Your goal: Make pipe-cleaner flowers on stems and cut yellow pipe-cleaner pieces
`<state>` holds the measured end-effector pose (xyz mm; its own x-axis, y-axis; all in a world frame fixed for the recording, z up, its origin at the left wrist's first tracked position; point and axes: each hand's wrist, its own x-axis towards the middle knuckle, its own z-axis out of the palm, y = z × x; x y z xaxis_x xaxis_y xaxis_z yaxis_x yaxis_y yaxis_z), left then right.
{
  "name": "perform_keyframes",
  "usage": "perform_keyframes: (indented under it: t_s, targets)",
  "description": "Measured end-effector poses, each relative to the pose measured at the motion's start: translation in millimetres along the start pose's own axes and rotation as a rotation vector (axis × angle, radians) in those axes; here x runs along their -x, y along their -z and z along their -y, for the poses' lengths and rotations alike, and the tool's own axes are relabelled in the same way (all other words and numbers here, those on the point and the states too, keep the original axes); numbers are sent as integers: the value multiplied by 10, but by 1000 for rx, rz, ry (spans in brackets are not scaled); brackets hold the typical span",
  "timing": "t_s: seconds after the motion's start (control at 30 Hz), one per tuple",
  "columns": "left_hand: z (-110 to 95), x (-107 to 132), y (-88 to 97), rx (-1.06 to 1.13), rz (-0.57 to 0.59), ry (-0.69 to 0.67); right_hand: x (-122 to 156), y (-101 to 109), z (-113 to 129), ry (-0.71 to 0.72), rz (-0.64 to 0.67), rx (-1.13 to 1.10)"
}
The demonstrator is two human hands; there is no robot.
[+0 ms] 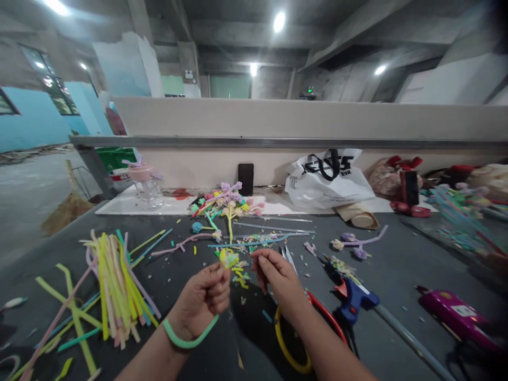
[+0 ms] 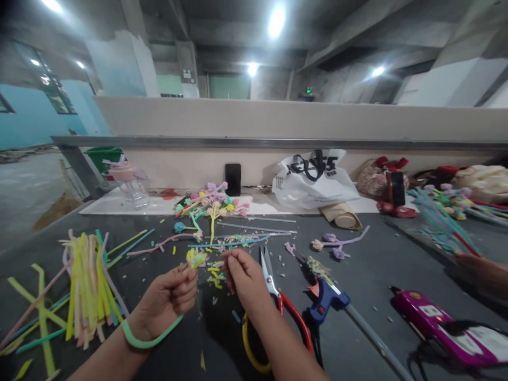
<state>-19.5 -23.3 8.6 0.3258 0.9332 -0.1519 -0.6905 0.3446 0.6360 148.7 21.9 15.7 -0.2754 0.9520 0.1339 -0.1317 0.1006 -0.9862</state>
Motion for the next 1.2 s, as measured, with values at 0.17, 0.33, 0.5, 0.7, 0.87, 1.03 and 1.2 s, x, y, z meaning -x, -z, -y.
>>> perform_keyframes:
  t_s: [0.17, 0.33, 0.5, 0.7, 0.87, 1.03, 1.2]
  targets:
    - [-8, -36, 43, -26, -29, -5, -17, 25, 15, 96, -158, -63]
    - [24, -98, 99, -73, -71, -13, -36, 2, 70, 163, -270, -80]
    - [21, -108, 106, -87, -111, 11, 169, -81, 565, 287, -237, 76]
    - [-6, -78, 100, -49, -150, -3, 492, 383, 1070, 375, -432, 327]
    - [-1, -79, 69, -43, -165, 11, 622, 849, 714, 66, -417, 737]
    - [6, -78, 119, -49, -187, 13, 846, 1061, 387, -10, -376, 1135]
    - [27, -89, 163, -42, -174, 17, 1067, 1394, 464, -235, -523, 1389]
